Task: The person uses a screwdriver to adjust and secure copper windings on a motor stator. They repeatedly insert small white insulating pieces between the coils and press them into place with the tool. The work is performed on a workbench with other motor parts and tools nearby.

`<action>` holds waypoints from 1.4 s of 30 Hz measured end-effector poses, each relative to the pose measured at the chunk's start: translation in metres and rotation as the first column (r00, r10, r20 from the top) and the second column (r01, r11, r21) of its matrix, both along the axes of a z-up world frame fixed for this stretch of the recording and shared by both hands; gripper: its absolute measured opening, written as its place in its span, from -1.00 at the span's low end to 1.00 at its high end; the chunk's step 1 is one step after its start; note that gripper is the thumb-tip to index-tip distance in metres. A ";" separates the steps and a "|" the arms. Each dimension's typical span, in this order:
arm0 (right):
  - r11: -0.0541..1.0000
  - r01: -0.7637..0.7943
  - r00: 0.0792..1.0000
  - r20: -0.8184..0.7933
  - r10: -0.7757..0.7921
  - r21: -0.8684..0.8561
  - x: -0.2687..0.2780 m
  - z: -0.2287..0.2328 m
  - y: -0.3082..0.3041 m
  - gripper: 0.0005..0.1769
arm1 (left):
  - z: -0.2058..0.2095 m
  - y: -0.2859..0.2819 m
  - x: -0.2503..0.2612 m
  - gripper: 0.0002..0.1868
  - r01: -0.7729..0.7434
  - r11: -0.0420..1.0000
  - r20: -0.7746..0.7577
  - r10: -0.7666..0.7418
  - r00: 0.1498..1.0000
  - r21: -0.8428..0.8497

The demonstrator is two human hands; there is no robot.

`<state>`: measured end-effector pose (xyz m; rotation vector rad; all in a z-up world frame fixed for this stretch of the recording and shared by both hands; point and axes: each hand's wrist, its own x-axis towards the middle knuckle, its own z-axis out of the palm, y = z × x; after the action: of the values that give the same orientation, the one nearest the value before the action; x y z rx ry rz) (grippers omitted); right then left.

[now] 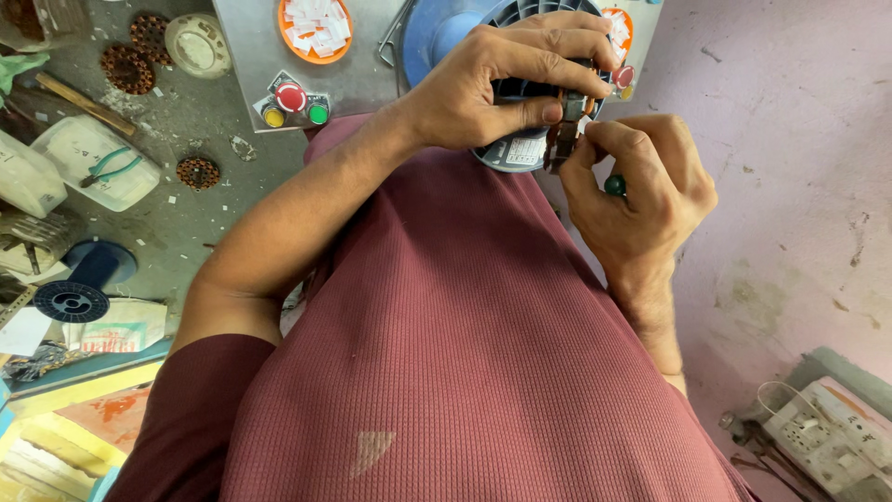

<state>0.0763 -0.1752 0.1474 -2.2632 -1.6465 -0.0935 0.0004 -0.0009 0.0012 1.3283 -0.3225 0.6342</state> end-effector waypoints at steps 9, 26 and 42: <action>0.989 -0.035 0.943 -0.333 -0.015 -0.142 0.021 0.025 0.025 -0.83 | 0.005 0.001 0.000 -0.61 -0.014 1.000 -0.002 0.014 1.000 -0.023; 0.983 -0.067 0.550 -0.828 -0.108 -0.173 0.080 -0.003 0.021 -0.81 | -0.007 0.004 0.003 -0.47 0.080 0.992 0.008 -0.080 0.997 -0.096; 0.967 0.174 0.610 -0.750 -0.256 -0.188 0.059 0.004 0.010 -0.58 | -0.004 0.002 -0.005 -0.28 0.051 0.999 -0.056 -0.050 0.997 0.018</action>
<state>0.1356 -0.1656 0.1513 -2.0790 -0.9112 0.8173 -0.0049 0.0013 -0.0030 1.3493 -0.3167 0.5520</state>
